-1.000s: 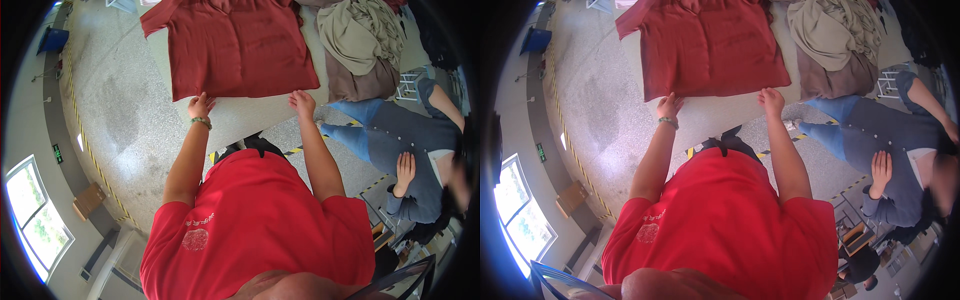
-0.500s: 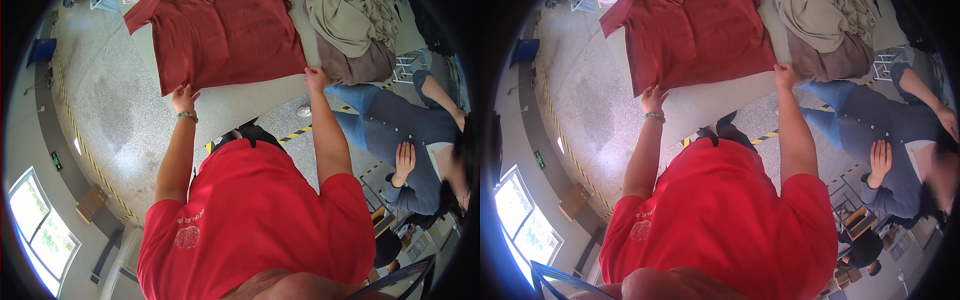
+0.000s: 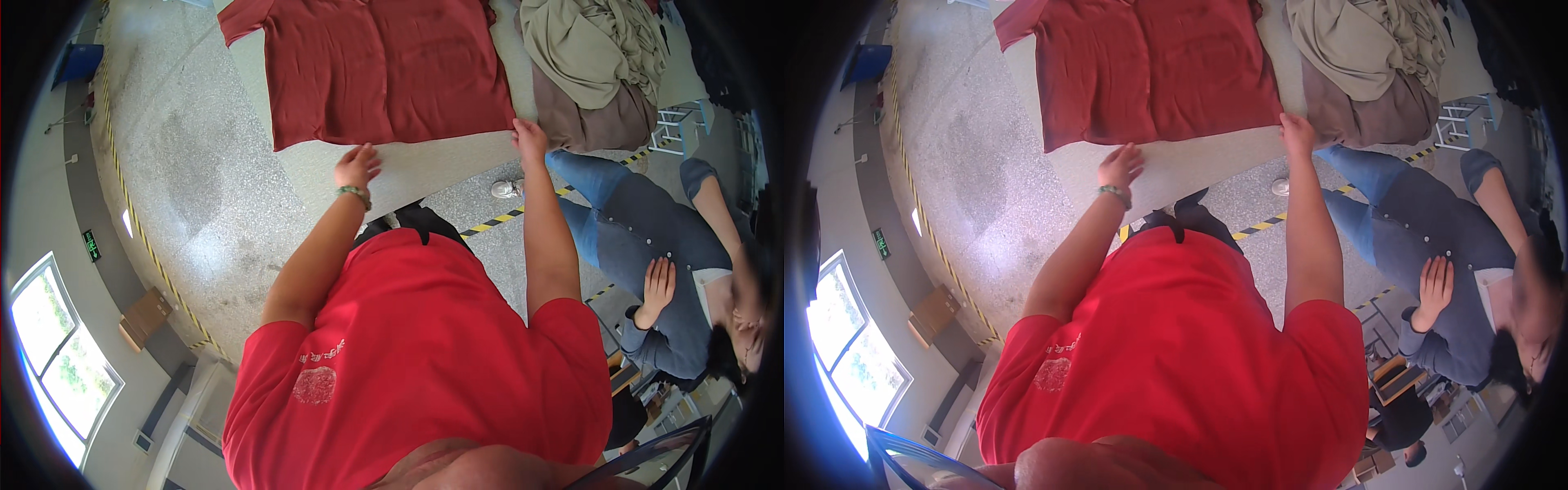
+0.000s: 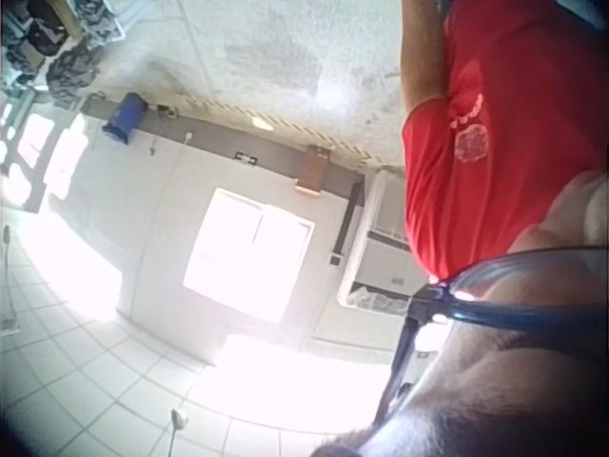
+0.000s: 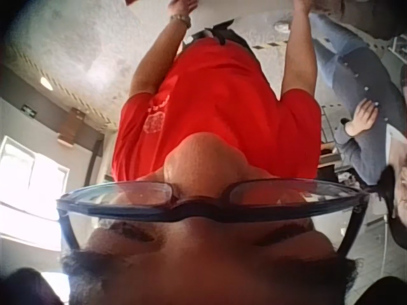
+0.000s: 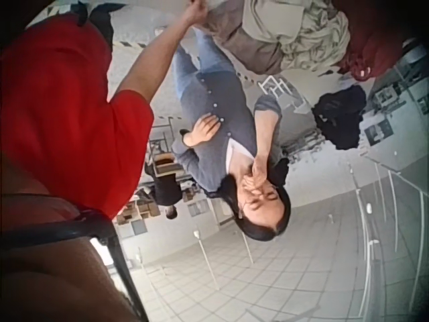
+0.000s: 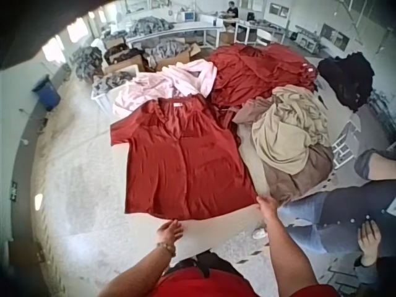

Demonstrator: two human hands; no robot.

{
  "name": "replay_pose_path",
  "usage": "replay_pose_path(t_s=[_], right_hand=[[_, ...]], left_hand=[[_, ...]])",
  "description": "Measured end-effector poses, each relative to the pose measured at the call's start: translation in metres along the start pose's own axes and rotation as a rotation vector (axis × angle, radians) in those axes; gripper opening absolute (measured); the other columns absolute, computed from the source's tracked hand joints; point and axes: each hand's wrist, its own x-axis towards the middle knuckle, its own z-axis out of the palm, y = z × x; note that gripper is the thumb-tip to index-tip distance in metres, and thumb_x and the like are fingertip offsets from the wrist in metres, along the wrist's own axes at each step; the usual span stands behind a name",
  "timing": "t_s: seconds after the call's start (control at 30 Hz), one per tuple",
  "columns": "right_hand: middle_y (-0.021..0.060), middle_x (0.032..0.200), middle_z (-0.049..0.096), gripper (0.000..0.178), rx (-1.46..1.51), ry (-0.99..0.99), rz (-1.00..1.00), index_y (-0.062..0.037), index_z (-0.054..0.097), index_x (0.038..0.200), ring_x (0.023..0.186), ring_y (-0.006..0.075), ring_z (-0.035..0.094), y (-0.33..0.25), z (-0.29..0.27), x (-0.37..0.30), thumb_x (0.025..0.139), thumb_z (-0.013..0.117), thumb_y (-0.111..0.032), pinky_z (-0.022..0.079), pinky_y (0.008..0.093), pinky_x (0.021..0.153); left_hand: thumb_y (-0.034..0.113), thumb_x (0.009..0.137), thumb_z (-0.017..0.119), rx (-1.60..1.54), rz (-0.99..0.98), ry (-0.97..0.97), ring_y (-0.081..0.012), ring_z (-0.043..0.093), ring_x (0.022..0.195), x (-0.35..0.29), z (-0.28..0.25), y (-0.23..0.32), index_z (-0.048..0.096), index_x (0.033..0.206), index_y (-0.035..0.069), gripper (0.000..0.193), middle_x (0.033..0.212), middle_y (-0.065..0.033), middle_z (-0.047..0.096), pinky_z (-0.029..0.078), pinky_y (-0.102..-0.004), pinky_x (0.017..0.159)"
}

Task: Ironing a red shirt on a table in a garment factory.

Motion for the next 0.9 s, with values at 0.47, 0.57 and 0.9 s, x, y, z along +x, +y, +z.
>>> replay_pose_path(t_s=[0.47,0.57,0.9], right_hand=[[-0.0013,0.084,0.066,0.016,0.093,-0.026,-0.03,-0.0089,0.067,0.102,0.072,0.0088,0.061,0.009,-0.007,0.014,0.086,0.073,-0.01,0.05,0.0247,0.059],[-0.0016,0.085,0.066,0.018,0.09,-0.007,-0.035,-0.0087,0.067,0.102,0.072,0.0086,0.062,0.006,-0.001,0.014,0.085,0.074,-0.01,0.05,0.0251,0.06],[-0.0012,0.088,0.067,0.021,0.036,-0.006,-0.108,-0.0083,0.066,0.106,0.073,0.0088,0.062,0.013,-0.001,0.012,0.086,0.073,-0.011,0.051,0.0245,0.061]], left_hand=[[0.019,0.091,0.068,0.179,0.01,-0.05,-0.0189,0.068,0.059,0.019,0.05,-0.009,0.062,0.091,-0.002,0.021,0.078,-0.0116,0.071,0.054,-0.0287,0.051],[0.019,0.09,0.068,0.293,0.115,-0.027,-0.019,0.068,0.058,0.018,0.046,-0.011,0.062,0.088,-0.003,0.023,0.076,-0.0118,0.071,0.054,-0.0291,0.05],[0.021,0.089,0.068,0.636,0.297,0.057,-0.0151,0.067,0.056,0.014,0.052,-0.008,0.067,0.086,-0.004,0.025,0.07,-0.0098,0.071,0.053,-0.0294,0.054]])
